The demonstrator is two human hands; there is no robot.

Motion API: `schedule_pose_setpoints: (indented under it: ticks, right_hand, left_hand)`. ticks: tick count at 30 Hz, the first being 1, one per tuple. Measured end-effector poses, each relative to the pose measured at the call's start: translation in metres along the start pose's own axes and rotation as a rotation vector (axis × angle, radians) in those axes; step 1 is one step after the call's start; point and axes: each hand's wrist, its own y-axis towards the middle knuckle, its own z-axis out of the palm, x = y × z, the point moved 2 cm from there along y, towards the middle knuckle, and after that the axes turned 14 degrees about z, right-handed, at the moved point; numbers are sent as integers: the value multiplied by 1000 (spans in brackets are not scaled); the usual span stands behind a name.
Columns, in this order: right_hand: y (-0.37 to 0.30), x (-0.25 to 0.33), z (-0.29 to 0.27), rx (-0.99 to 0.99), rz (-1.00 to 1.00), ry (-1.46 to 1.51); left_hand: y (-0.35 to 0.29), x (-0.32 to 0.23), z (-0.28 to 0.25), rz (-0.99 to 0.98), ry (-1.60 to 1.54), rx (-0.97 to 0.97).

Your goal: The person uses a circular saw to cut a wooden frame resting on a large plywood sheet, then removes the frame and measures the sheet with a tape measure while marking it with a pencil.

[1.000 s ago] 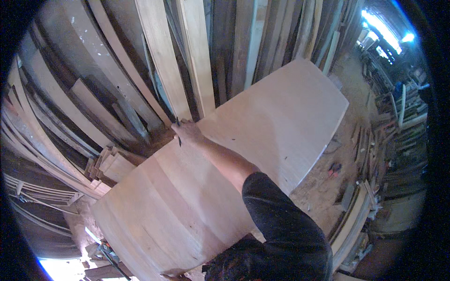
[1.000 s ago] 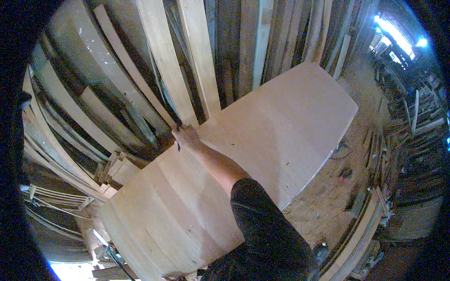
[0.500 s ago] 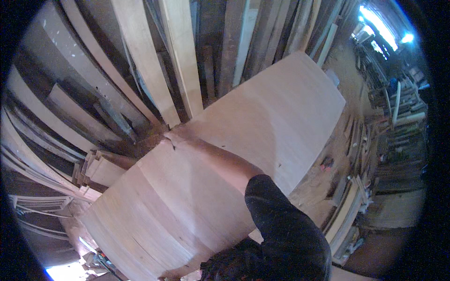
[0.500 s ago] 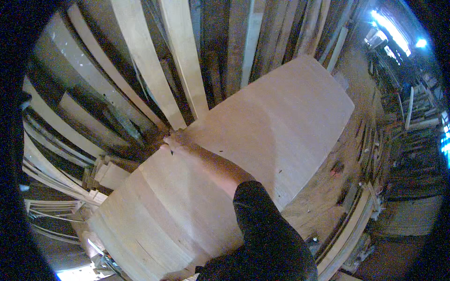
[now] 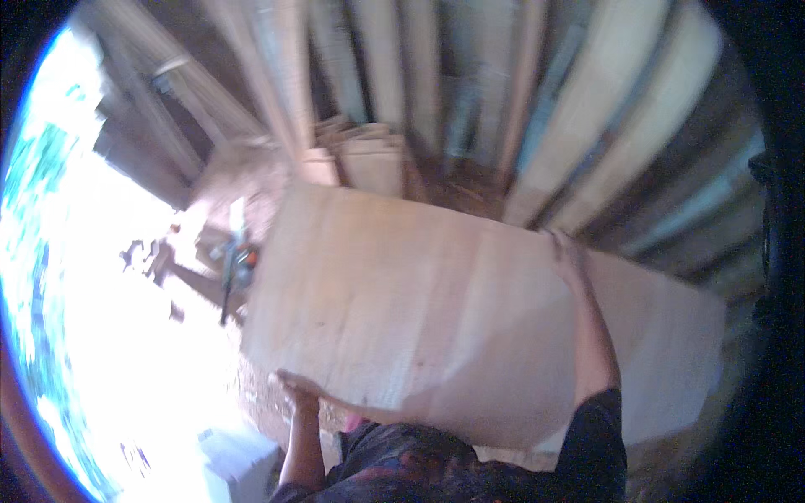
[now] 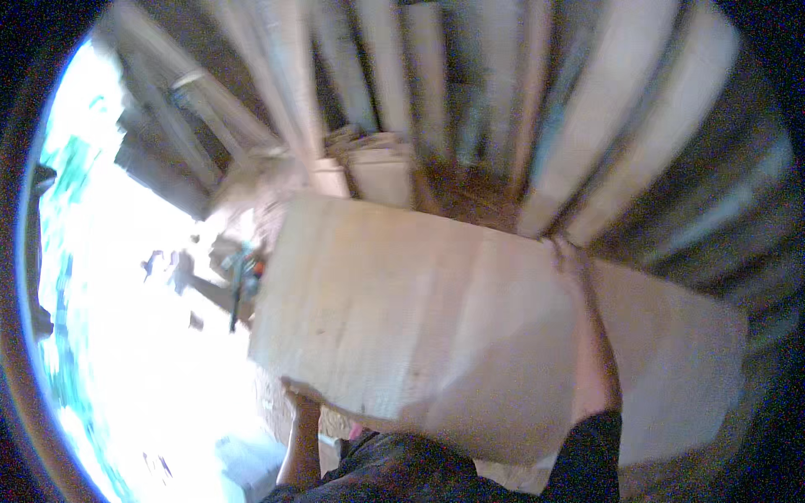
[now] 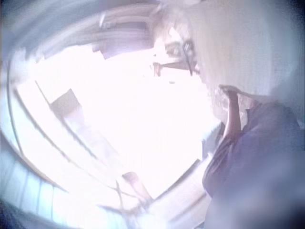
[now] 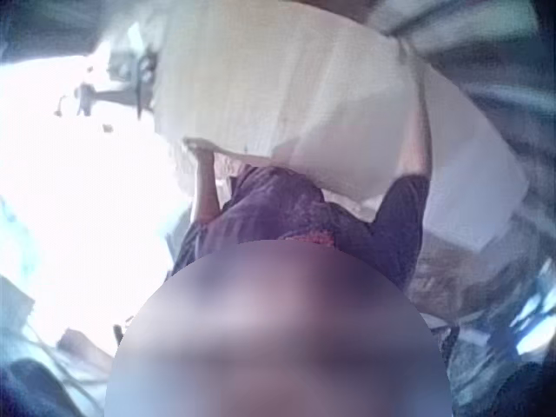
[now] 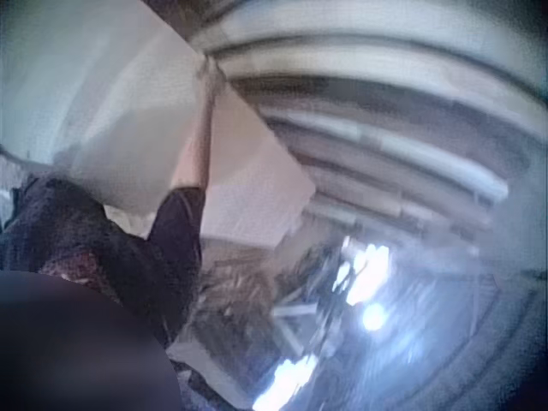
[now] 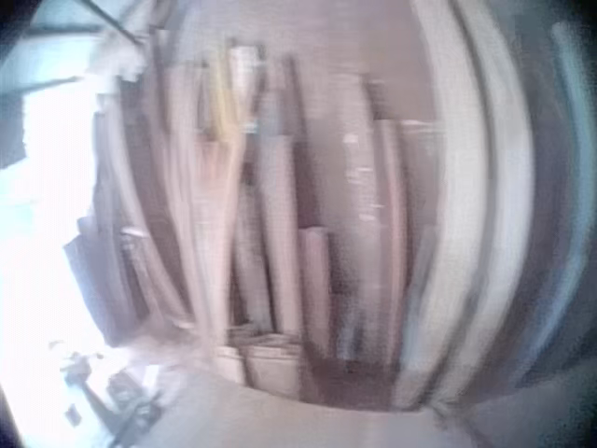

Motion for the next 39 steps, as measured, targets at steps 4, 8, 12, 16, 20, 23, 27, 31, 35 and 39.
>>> schedule_pose_setpoints:
  ticks: [4,8,12,16,20,23,27,31,35,39]
  right_hand:
    - [-14,26,-28,-53,12,-49]
    - [-17,33,-24,-40,-73,-14]
    - [-22,27,-14,5,-21,93]
    - [-21,16,-14,151,69,176]
    - [-10,6,-9,170,91,-54]
    - [-5,13,3,86,48,-120]
    - [-67,65,42,-42,-80,-92]
    - [-205,147,101,-22,-168,1]
    - [-278,198,119,31,-105,49]
    - [-275,206,142,324,694,808]
  left_hand:
    - [-7,-3,15,-20,-176,2]
    - [-25,-13,25,-60,-300,9]
    - [-29,-3,17,6,-274,-21]
    - [-29,14,2,-153,-289,-6]
    - [-38,2,-13,-169,-311,113]
    - [-32,-30,-30,-335,-364,339]
    - [11,-78,-62,-84,45,418]
    - [56,-89,-69,-87,93,508]
    - [79,-80,-69,-115,80,749]
    - [82,-77,-77,-151,146,814]
